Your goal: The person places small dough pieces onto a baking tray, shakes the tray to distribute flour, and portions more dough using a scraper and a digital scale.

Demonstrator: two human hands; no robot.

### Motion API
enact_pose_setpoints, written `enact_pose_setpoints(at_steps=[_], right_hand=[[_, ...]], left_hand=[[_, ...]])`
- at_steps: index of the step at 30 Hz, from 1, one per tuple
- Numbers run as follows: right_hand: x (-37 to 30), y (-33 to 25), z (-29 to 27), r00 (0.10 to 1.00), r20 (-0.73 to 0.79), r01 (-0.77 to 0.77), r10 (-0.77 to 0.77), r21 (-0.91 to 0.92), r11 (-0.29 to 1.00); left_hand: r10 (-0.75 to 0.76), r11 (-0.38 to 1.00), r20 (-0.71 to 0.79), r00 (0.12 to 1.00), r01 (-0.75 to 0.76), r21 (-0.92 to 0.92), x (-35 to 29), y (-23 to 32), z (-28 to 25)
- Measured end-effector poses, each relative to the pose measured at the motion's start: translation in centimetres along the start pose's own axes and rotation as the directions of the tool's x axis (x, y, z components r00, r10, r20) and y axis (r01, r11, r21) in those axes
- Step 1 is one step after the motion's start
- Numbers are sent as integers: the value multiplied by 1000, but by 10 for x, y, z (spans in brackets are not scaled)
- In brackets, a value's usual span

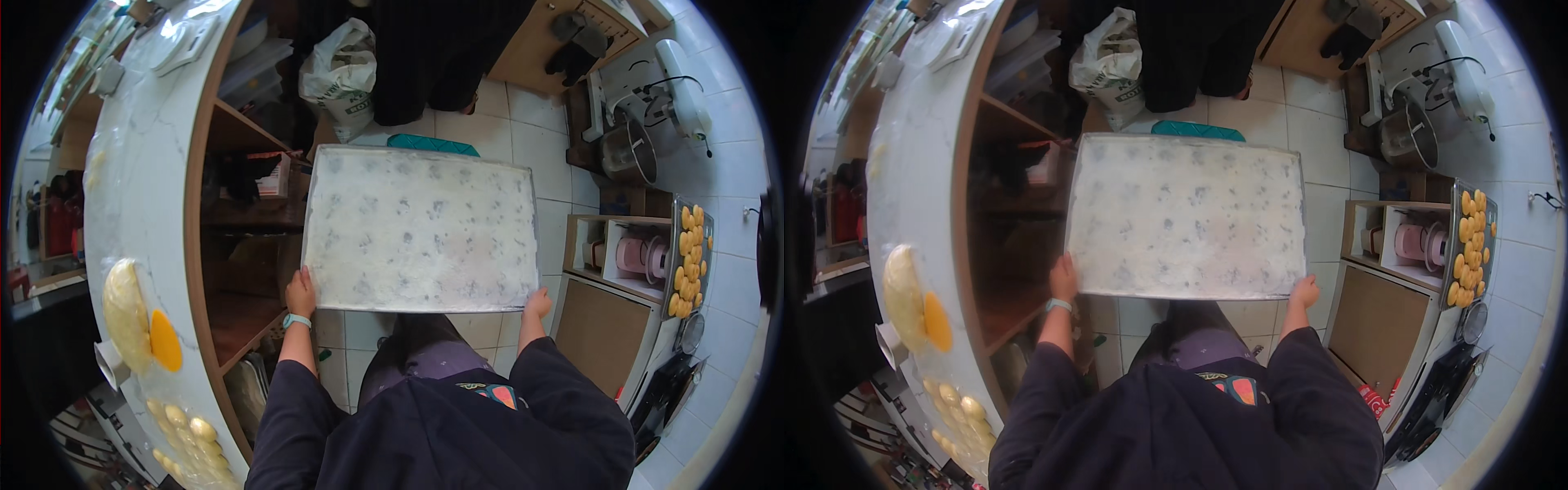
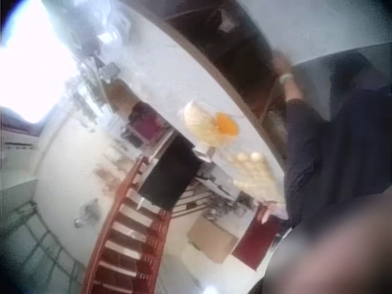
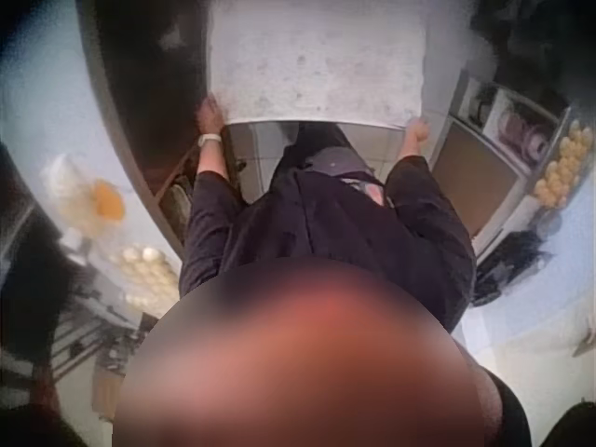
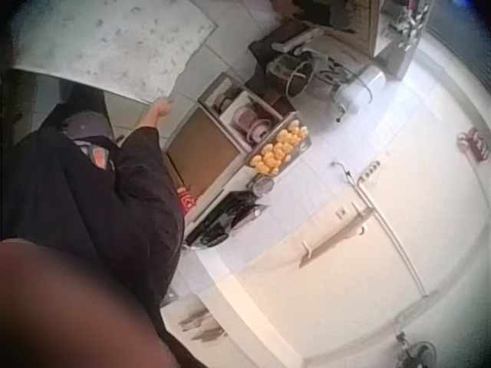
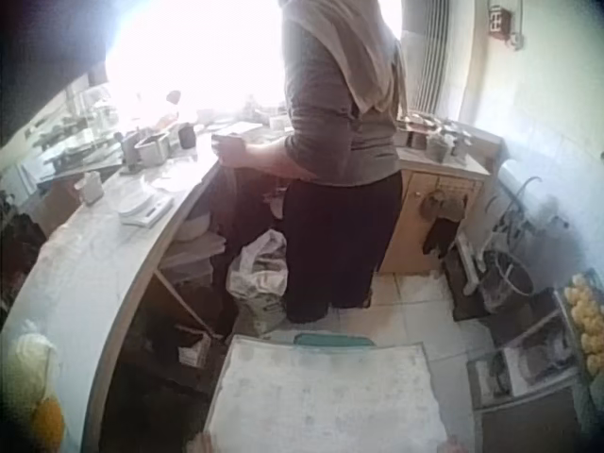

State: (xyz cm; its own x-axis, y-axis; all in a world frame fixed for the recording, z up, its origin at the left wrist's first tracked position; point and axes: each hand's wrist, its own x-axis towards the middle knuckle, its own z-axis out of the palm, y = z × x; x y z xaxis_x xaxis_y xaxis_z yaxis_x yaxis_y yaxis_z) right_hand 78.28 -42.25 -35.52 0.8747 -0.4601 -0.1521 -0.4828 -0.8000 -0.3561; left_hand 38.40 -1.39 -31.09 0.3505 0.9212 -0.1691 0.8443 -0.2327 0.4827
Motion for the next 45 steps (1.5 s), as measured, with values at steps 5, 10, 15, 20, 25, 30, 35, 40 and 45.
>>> enact_pose_setpoints(at_steps=[5, 10, 15, 20, 25, 30, 35, 40, 45], right_hand=[[28, -43, 48, 1000, 1, 28, -28, 24, 999], [73, -78, 113, 993, 110, 57, -54, -29, 998], [100, -63, 144, 945, 318, 79, -75, 0, 997], [76, -67, 119, 969, 244, 80, -25, -216, 973], [-16, -115, 42, 751, 39, 650, -659, -215, 729], [-196, -165, 7, 579, 480, 572, -659, 336, 748], [-479, -262, -77, -119, -46, 673, -992, 731, -114], [-711, -302, -158, -512, -232, 335, -827, 832, -441], [-819, -282, -151, -771, -41, 516, -635, 545, -661]], left_hand=[[-31, 999, 57, 998, 30, 13, 60, 18, 45], [-114, 991, 143, 983, 123, -55, 111, 35, 78], [-179, 959, 287, 941, 232, -161, 130, 45, 89], [-150, 926, 276, 949, 233, -297, 128, 31, 88], [-184, 895, -41, 982, 151, -421, 61, 26, 17], [-129, 766, -137, 982, 11, -642, -43, 33, -106], [-193, 723, -379, 905, -130, -678, -153, 13, -276], [-165, 892, -720, 674, -209, -400, -225, -69, -373], [-193, 978, -764, 615, 62, -197, -259, -168, -420]])
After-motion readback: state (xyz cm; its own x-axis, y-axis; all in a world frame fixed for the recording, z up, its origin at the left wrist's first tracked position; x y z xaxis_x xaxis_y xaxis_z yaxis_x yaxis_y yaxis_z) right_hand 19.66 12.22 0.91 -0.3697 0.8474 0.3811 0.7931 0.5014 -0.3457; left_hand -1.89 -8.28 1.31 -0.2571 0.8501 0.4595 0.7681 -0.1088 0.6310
